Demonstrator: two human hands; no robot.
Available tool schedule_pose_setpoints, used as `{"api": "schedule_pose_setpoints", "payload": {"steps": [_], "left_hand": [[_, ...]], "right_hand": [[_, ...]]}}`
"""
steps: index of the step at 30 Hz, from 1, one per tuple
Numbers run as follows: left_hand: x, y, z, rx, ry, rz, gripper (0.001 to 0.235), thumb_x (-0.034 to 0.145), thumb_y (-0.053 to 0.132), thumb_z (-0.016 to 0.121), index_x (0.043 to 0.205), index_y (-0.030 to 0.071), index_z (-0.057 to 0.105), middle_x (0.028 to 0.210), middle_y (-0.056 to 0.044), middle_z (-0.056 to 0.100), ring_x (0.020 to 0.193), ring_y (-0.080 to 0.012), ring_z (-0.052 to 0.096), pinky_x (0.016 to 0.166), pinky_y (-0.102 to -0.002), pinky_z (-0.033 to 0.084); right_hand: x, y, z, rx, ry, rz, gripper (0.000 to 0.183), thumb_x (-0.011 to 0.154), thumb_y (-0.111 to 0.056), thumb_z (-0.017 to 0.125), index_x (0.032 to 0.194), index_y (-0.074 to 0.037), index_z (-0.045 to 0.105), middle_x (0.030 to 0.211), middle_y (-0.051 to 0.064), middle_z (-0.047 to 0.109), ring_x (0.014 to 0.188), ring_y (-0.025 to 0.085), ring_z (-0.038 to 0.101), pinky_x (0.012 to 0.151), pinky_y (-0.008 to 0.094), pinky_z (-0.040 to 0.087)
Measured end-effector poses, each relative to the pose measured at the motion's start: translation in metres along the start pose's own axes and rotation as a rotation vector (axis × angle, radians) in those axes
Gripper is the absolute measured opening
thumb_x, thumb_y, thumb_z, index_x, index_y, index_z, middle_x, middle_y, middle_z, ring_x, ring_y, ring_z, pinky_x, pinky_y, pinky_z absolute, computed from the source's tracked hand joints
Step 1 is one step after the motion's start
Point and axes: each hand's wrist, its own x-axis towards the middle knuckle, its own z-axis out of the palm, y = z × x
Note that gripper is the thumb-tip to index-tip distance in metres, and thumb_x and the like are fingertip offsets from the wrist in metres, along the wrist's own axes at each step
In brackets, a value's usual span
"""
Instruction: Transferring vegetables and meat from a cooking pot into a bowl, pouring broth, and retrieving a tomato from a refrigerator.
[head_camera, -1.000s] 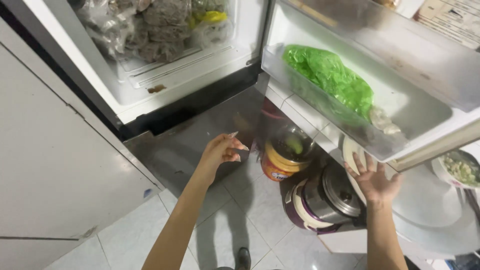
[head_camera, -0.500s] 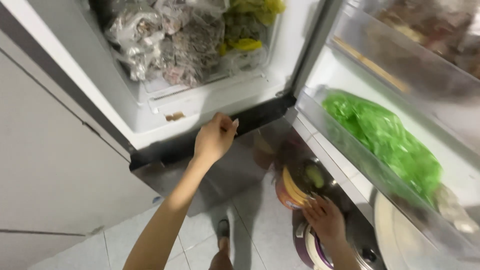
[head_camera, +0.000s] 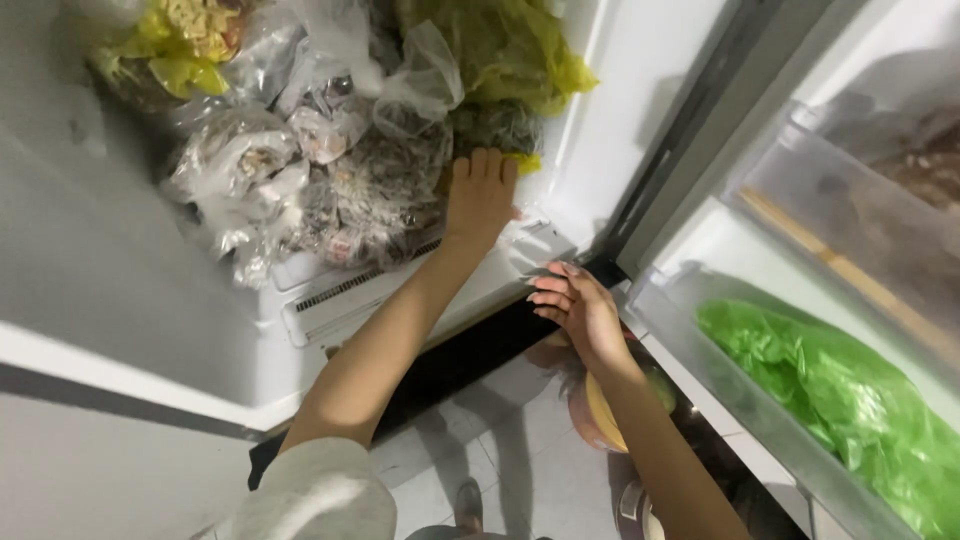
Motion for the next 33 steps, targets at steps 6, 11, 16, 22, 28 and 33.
{"api": "schedule_pose_setpoints", "payload": {"steps": [6, 11, 16, 22, 28, 33], "left_hand": [[0.001, -0.003, 0.017, 0.132, -0.041, 0.066, 0.054, 0.072, 0.045, 0.080, 0.113, 0.013, 0.063, 0.104, -0.008, 0.058, 0.103, -0.0260, 0.052, 0.083, -0.041, 0.039], [0.008, -0.008, 0.009, 0.361, -0.138, 0.177, 0.032, 0.082, 0.038, 0.067, 0.104, 0.016, 0.069, 0.110, -0.007, 0.061, 0.106, -0.0252, 0.053, 0.085, -0.038, 0.039], [0.014, -0.021, 0.001, 0.340, -0.197, 0.263, 0.018, 0.085, 0.026, 0.061, 0.096, 0.021, 0.073, 0.103, -0.005, 0.064, 0.106, -0.0244, 0.056, 0.089, -0.038, 0.041], [0.027, -0.034, -0.019, 0.139, -0.055, 0.348, 0.013, 0.088, 0.023, 0.061, 0.086, 0.020, 0.073, 0.098, -0.001, 0.067, 0.101, -0.0201, 0.059, 0.085, -0.034, 0.042], [0.036, -0.038, -0.029, 0.185, -0.058, 0.367, 0.014, 0.086, 0.022, 0.061, 0.082, 0.021, 0.074, 0.101, 0.003, 0.069, 0.100, -0.0176, 0.060, 0.086, -0.033, 0.043], [0.038, -0.039, -0.034, 0.190, -0.061, 0.356, 0.009, 0.088, 0.021, 0.067, 0.087, 0.020, 0.076, 0.100, 0.003, 0.070, 0.101, -0.0179, 0.061, 0.088, -0.034, 0.044]], "right_hand": [[0.049, -0.006, 0.003, 0.076, -0.031, 0.023, 0.039, 0.104, -0.032, 0.051, 0.129, -0.003, 0.059, 0.106, 0.011, 0.071, 0.095, 0.023, 0.068, 0.086, 0.037, 0.055], [0.080, -0.026, 0.024, -0.113, -0.049, -0.025, 0.043, 0.105, -0.035, 0.048, 0.130, -0.002, 0.059, 0.106, 0.011, 0.072, 0.090, 0.020, 0.071, 0.079, 0.035, 0.057], [0.113, -0.023, 0.031, -0.291, 0.169, 0.075, 0.040, 0.102, -0.034, 0.053, 0.131, -0.006, 0.054, 0.098, 0.014, 0.070, 0.067, 0.019, 0.066, 0.056, 0.033, 0.054], [0.121, 0.002, 0.017, -0.529, 0.244, -0.118, 0.045, 0.097, -0.027, 0.064, 0.124, -0.009, 0.033, 0.093, 0.010, 0.059, 0.064, 0.018, 0.062, 0.049, 0.036, 0.052], [0.132, 0.028, 0.004, -0.644, 0.129, -0.774, 0.008, 0.107, -0.008, 0.063, 0.114, -0.004, 0.059, 0.097, 0.006, 0.061, 0.078, 0.015, 0.056, 0.071, 0.030, 0.049], [0.107, -0.001, 0.030, -0.603, 0.179, -0.695, 0.021, 0.095, -0.005, 0.065, 0.115, -0.005, 0.058, 0.094, 0.004, 0.056, 0.075, 0.012, 0.055, 0.065, 0.025, 0.048]]}}
